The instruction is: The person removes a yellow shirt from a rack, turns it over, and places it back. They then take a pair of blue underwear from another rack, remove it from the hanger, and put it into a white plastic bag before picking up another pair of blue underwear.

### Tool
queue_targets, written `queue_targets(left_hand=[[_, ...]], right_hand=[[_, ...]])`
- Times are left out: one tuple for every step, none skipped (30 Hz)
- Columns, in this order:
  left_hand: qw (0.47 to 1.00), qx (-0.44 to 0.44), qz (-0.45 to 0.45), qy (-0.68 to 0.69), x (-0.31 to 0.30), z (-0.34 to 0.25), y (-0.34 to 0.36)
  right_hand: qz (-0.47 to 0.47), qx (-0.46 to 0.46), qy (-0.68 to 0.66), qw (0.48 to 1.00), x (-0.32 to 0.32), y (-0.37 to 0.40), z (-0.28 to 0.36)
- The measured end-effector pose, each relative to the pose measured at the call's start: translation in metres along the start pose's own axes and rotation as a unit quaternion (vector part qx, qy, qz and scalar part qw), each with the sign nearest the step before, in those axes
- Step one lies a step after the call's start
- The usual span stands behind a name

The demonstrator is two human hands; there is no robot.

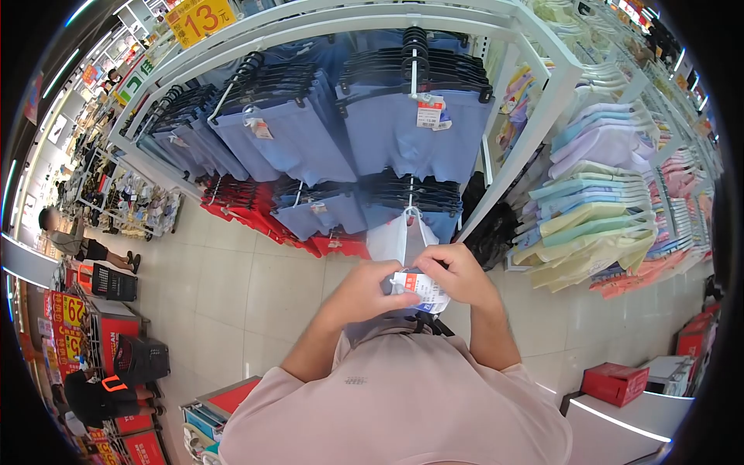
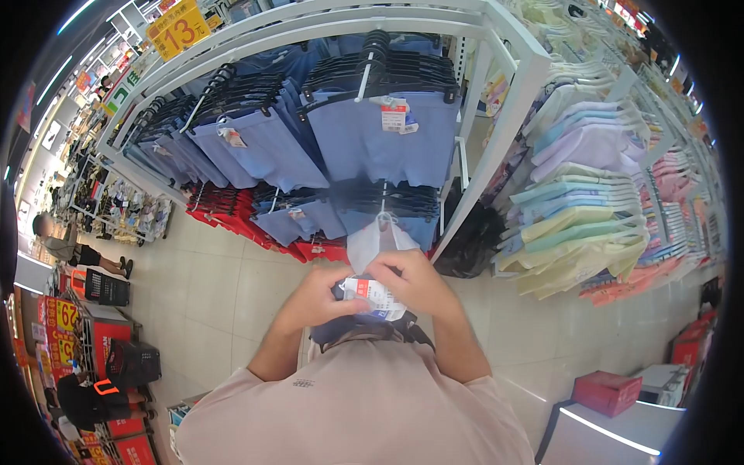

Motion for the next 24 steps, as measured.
queue_targets(left_hand=[[1.000, -0.013, -0.001, 0.015, -0.001, 0.006, 0.001], [0.999, -0.026, -0.003, 0.030, -0.002, 0.011, 0.002], [0.999, -0.030, 0.000, 0.031, -0.002, 0.013, 0.002], [0.999, -0.034, 0.002, 0.031, -0.004, 0.015, 0.003], [0.999, -0.038, 0.005, 0.032, -0.004, 0.016, 0.002], [0.999, -0.040, 0.006, 0.036, -0.004, 0.016, 0.002], [0.998, -0.043, 0.007, 0.041, -0.004, 0.015, 0.002], [0.998, -0.045, 0.007, 0.045, -0.004, 0.014, 0.001], [0.998, -0.047, 0.007, 0.049, -0.004, 0.015, 0.001], [0.997, -0.050, 0.007, 0.054, -0.003, 0.015, 0.001], [0.997, -0.053, 0.007, 0.058, -0.002, 0.016, 0.001], [0.996, -0.060, 0.010, 0.063, -0.001, 0.018, 0.001], [0.995, -0.068, 0.013, 0.068, 0.000, 0.021, 0.001], [0.994, -0.075, 0.017, 0.074, 0.002, 0.024, 0.000], [0.994, -0.078, 0.031, 0.076, 0.004, 0.028, 0.000], [0.993, -0.082, 0.046, 0.078, 0.006, 0.034, 0.000], [0.991, -0.085, 0.060, 0.081, 0.008, 0.037, -0.001], [0.992, -0.084, 0.046, 0.079, 0.006, 0.037, -0.001], [0.993, -0.083, 0.031, 0.078, 0.002, 0.037, -0.002], [0.993, -0.083, 0.016, 0.077, 0.000, 0.037, -0.004], [0.990, -0.084, -0.019, 0.109, -0.005, 0.037, -0.006], [0.985, -0.085, -0.055, 0.140, -0.011, 0.036, -0.008], [0.977, -0.087, -0.092, 0.170, -0.017, 0.035, -0.010], [0.973, -0.088, -0.115, 0.178, -0.022, 0.035, -0.013]], right_hand=[[0.008, 0.007, -0.015, 1.000, 0.000, 0.001, -0.002], [0.017, 0.014, -0.031, 0.999, 0.000, 0.002, -0.003], [0.027, 0.010, -0.032, 0.999, 0.001, 0.003, -0.005], [0.038, 0.005, -0.033, 0.999, 0.002, 0.004, -0.007], [0.049, 0.001, -0.034, 0.998, 0.002, 0.005, -0.008], [0.064, 0.013, -0.032, 0.997, 0.002, 0.005, -0.007], [0.079, 0.026, -0.031, 0.996, 0.002, 0.006, -0.004], [0.094, 0.038, -0.029, 0.994, 0.003, 0.006, -0.004], [0.096, 0.024, -0.023, 0.995, 0.003, 0.006, -0.004], [0.098, 0.009, -0.017, 0.995, 0.003, 0.006, -0.006], [0.100, -0.005, -0.011, 0.995, 0.003, 0.006, -0.007], [0.107, 0.012, 0.000, 0.994, 0.004, 0.006, -0.010], [0.114, 0.029, 0.012, 0.993, 0.004, 0.006, -0.012], [0.121, 0.046, 0.024, 0.991, 0.004, 0.006, -0.015], [0.119, 0.048, 0.035, 0.991, 0.004, 0.005, -0.015], [0.117, 0.051, 0.046, 0.991, 0.004, 0.005, -0.014], [0.115, 0.053, 0.058, 0.990, 0.005, 0.004, -0.014], [0.084, 0.030, 0.054, 0.995, 0.003, 0.003, -0.011], [0.054, 0.007, 0.050, 0.997, 0.001, 0.001, -0.008], [0.023, -0.015, 0.047, 0.999, -0.001, 0.000, -0.006], [-0.033, -0.059, 0.069, 0.995, -0.006, -0.002, -0.001], [-0.089, -0.103, 0.091, 0.987, -0.011, -0.004, 0.005], [-0.145, -0.147, 0.111, 0.972, -0.016, -0.002, 0.011], [-0.164, -0.150, 0.114, 0.968, -0.019, -0.002, 0.011]])
Point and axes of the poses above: each hand's wrist, its own y-axis away from the middle knuckle, its own x-axis out of the palm, z = x × y, the point moved 7 cm from there along -y, towards the middle knuckle, and after that the axes turned 1 degree about -y, right-handed, at the moved point
